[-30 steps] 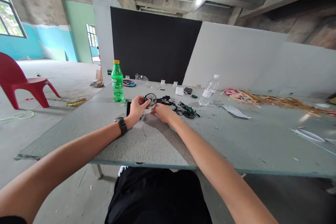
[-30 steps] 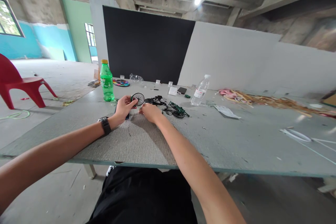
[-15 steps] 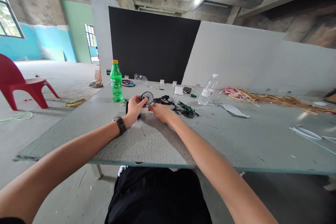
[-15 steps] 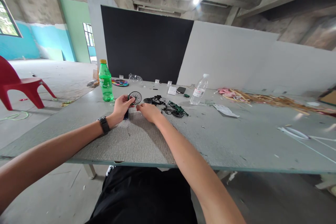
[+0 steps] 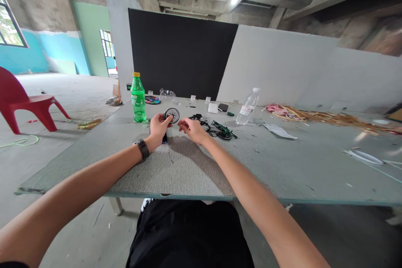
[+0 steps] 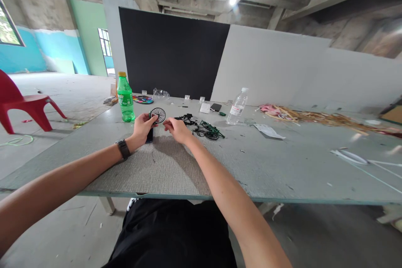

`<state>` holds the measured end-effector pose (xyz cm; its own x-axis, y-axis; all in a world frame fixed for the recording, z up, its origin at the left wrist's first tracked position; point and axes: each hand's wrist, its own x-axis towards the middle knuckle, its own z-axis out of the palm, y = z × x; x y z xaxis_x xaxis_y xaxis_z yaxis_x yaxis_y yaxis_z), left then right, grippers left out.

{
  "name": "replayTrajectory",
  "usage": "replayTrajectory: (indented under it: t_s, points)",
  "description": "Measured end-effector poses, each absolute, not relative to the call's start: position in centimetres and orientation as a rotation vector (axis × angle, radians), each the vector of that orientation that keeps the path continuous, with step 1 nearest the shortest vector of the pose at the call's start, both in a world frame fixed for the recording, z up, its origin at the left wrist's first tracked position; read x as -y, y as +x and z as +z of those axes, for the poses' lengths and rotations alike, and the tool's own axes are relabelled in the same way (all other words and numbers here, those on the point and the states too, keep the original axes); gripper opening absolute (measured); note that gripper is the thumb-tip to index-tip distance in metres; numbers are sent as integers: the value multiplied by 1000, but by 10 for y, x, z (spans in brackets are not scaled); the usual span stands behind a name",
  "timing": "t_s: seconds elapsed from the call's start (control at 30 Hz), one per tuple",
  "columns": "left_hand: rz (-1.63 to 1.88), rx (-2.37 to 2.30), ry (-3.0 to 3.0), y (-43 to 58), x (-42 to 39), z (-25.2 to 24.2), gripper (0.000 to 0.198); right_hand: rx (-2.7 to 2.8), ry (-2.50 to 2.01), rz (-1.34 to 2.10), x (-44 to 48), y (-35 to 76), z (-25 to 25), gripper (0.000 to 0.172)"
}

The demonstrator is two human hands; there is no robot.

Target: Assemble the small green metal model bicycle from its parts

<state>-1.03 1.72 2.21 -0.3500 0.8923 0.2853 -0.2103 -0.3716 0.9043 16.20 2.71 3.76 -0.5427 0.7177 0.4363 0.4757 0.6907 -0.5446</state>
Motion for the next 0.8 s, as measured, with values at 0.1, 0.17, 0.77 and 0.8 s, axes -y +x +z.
replayTrajectory:
  t_s: [0.1, 0.17, 0.77, 0.8]
  points:
    - [1811, -1043, 1079, -10, -16, 23, 16, 2107, -861, 574, -29, 162, 38, 19]
    - [1806, -1049, 1084, -10, -15, 23, 16, 2056, -833, 596, -30, 161, 38, 20]
    - [1696, -923, 1220, -5, -13, 15, 27, 1930, -755, 361, -25, 153, 38, 14]
    - [1696, -923, 1224, -5, -13, 15, 27, 1926, -754, 357, -25, 152, 37, 14]
